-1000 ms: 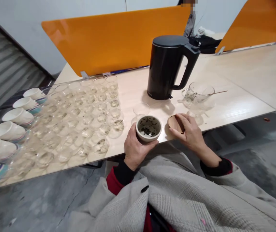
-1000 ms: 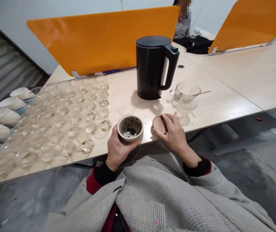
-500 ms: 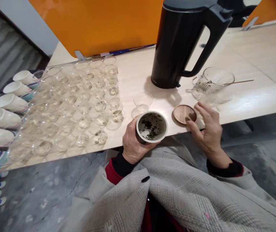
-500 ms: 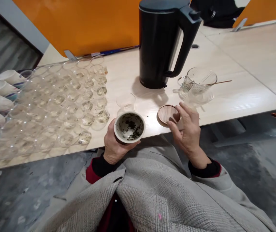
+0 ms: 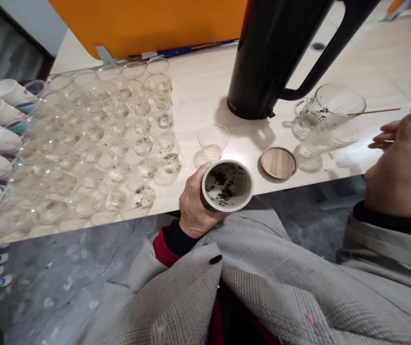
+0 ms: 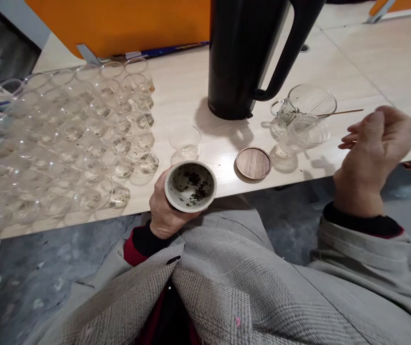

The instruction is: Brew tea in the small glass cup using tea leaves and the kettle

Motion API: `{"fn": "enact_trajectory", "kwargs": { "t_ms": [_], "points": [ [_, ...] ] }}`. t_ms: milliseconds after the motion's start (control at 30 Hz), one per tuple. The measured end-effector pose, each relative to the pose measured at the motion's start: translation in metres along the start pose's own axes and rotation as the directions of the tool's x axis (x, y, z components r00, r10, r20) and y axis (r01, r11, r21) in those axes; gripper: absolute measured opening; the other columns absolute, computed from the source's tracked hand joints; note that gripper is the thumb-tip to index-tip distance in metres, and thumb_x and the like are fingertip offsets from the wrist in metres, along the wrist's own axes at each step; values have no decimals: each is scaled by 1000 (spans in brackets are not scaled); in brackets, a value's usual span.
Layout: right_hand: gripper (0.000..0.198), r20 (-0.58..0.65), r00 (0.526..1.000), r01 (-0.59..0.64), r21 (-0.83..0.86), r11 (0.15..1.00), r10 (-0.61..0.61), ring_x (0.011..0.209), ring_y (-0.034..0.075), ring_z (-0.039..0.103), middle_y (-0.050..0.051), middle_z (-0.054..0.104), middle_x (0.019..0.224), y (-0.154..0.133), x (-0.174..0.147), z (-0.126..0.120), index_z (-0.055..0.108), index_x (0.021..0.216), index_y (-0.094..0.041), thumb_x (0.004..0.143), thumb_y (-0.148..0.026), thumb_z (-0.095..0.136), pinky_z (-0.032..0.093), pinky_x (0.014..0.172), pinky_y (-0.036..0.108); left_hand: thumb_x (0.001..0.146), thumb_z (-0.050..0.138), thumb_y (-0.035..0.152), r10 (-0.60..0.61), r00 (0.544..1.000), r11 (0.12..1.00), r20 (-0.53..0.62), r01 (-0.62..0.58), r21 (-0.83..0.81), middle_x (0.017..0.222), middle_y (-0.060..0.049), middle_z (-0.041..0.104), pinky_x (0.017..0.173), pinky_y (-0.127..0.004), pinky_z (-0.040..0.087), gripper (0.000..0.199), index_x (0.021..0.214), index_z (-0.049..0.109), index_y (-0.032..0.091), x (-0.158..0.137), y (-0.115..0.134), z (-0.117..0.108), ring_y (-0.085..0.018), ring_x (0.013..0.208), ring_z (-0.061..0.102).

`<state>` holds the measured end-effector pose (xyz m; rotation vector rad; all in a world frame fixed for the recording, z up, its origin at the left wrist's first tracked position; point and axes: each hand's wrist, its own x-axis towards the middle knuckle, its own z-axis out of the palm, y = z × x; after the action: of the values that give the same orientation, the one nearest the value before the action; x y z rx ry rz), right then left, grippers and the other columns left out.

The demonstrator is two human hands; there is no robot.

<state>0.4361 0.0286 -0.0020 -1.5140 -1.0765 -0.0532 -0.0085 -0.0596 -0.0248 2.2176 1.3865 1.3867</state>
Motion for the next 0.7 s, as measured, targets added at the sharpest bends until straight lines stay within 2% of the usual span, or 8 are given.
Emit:
{"fn": "enact_trajectory", "kwargs": {
  "t_ms": [67, 133, 233, 300, 433, 500, 600, 700],
  "points": [
    [37, -35, 995, -92, 25, 995, 92, 50, 16, 45, 4, 56, 73, 4, 10, 13, 59, 102, -25, 87, -59, 59, 35, 46, 36, 80, 84, 68, -13, 1000, 1000, -1, 13, -13, 147, -13, 66, 110, -50, 62, 105, 161, 35, 24, 1, 1, -1, -35, 132, 70],
    [27, -30, 984, -175, 5, 985, 175, 49, 12, 44, 3, 58, 71, 0, 15, 24, 62, 98, -23, 87, -47, 62, 33, 46, 33, 79, 86, 64, -12, 1000, 1000, -5, 12, -14, 145, -12, 67, 109, -49, 63, 103, 160, 37, 24, 3, 3, -2, -34, 130, 71],
    [24, 9, 968, -251, -2, 968, 251, 50, 11, 46, 3, 60, 70, -11, 17, 34, 67, 96, -19, 83, -39, 67, 32, 48, 32, 79, 88, 59, -23, 1000, 1000, -15, 24, 15, 143, -14, 69, 108, -48, 63, 100, 159, 39, 22, 5, 4, -1, -33, 129, 71],
    [28, 40, 969, -243, 3, 970, 243, 53, 14, 49, 5, 62, 72, -17, 17, 36, 70, 95, -18, 82, -43, 70, 34, 50, 34, 79, 88, 57, -18, 999, 1000, -33, 18, 19, 141, -15, 69, 107, -47, 63, 99, 158, 41, 22, 5, 4, 0, -33, 128, 72],
    [36, 145, 972, -180, -47, 983, 185, 64, 20, 55, 12, 67, 82, -20, 16, 34, 70, 95, -24, 92, -59, 66, 45, 58, 43, 78, 89, 58, -8, 1000, 999, -30, 9, 40, 140, -15, 70, 105, -46, 64, 100, 157, 40, 22, 7, 4, 1, -33, 126, 73],
    [32, 172, 971, -154, -71, 986, 164, 67, 22, 57, 13, 68, 84, -21, 17, 32, 69, 96, -25, 96, -57, 64, 48, 61, 45, 78, 89, 59, -13, 999, 998, -36, 15, 58, 139, -15, 70, 104, -45, 64, 99, 156, 41, 21, 7, 4, 1, -33, 126, 73],
    [20, 44, 993, -112, -44, 993, 114, 64, 21, 60, 11, 68, 79, -29, 18, 27, 70, 95, -23, 97, -41, 61, 48, 57, 42, 77, 89, 62, -29, 999, 998, -41, 32, 59, 137, -15, 71, 103, -45, 64, 98, 154, 43, 21, 8, 4, 1, -32, 124, 74],
    [16, -135, 989, -33, 135, 990, 52, 57, 16, 60, 5, 67, 72, -50, 13, 17, 75, 91, -18, 92, -26, 61, 42, 51, 32, 76, 89, 64, -79, 997, 996, -19, 79, 39, 135, -14, 72, 102, -45, 64, 99, 153, 45, 21, 7, 4, 0, -32, 122, 75]
  ]
}}
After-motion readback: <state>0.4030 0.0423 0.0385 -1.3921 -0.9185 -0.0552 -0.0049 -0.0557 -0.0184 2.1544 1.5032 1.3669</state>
